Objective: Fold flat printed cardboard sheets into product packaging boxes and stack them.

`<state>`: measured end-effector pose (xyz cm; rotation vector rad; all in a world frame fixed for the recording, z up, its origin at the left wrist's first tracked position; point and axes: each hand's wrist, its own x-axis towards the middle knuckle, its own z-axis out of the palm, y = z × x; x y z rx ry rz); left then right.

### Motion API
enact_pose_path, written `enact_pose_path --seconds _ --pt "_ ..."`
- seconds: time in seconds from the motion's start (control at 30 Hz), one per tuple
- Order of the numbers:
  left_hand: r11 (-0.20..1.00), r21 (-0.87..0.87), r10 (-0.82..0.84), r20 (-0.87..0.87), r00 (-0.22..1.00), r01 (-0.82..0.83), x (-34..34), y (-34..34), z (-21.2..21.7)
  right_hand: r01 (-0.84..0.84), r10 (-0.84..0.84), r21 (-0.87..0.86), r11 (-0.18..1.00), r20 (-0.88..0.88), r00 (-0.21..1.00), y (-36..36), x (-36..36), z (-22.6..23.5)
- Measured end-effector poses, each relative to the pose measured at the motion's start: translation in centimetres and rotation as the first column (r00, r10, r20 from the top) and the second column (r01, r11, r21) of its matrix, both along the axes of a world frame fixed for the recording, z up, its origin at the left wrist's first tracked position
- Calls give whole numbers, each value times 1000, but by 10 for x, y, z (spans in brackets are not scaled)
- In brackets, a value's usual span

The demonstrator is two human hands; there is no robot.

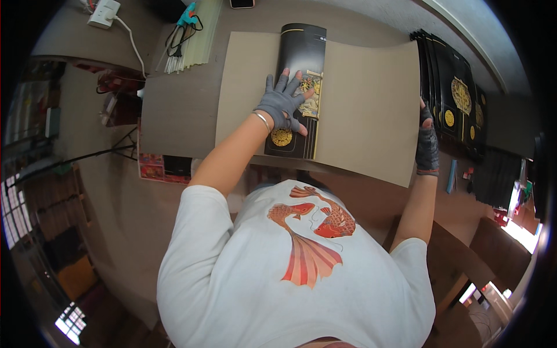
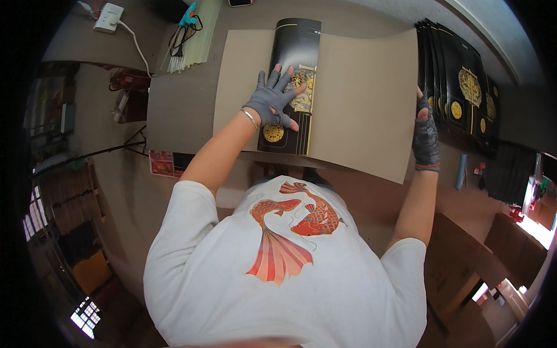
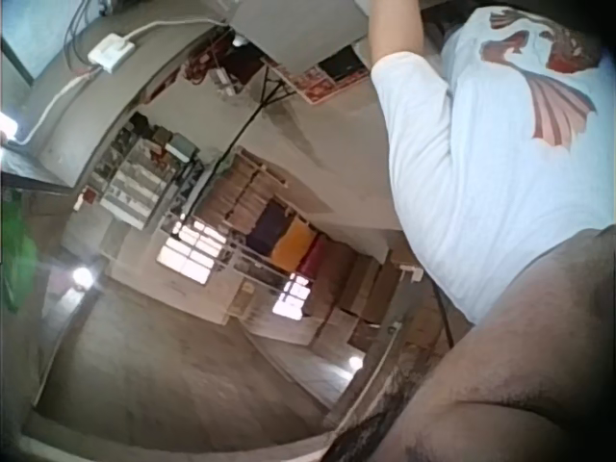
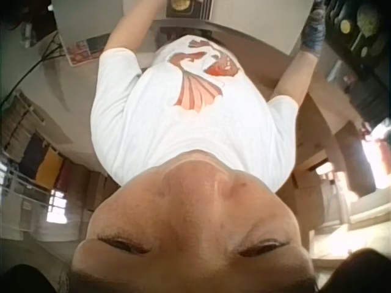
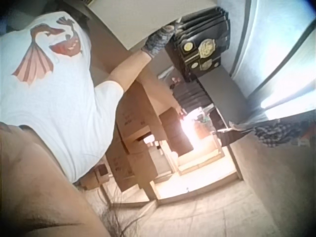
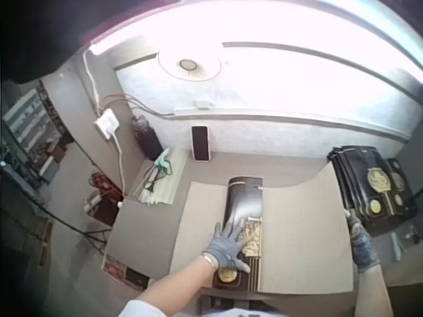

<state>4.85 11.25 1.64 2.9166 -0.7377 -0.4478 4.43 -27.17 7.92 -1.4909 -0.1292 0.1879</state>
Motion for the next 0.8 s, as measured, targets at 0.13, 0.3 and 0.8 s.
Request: enact_pose_path --seconds 0.13,0.3,0.8 --pt "993 104 -39 -101 994 49 10 -4 -22 46 -56 91 995 108 993 20 17 -54" --pt "991 123 -55 -50 997 61 9 1 -34 132 -56 -262 956 276 960 68 20 -50" --pt "990 140 -14 -87 996 27 5 1 -36 184 159 -617 765 459 874 105 30 -69"
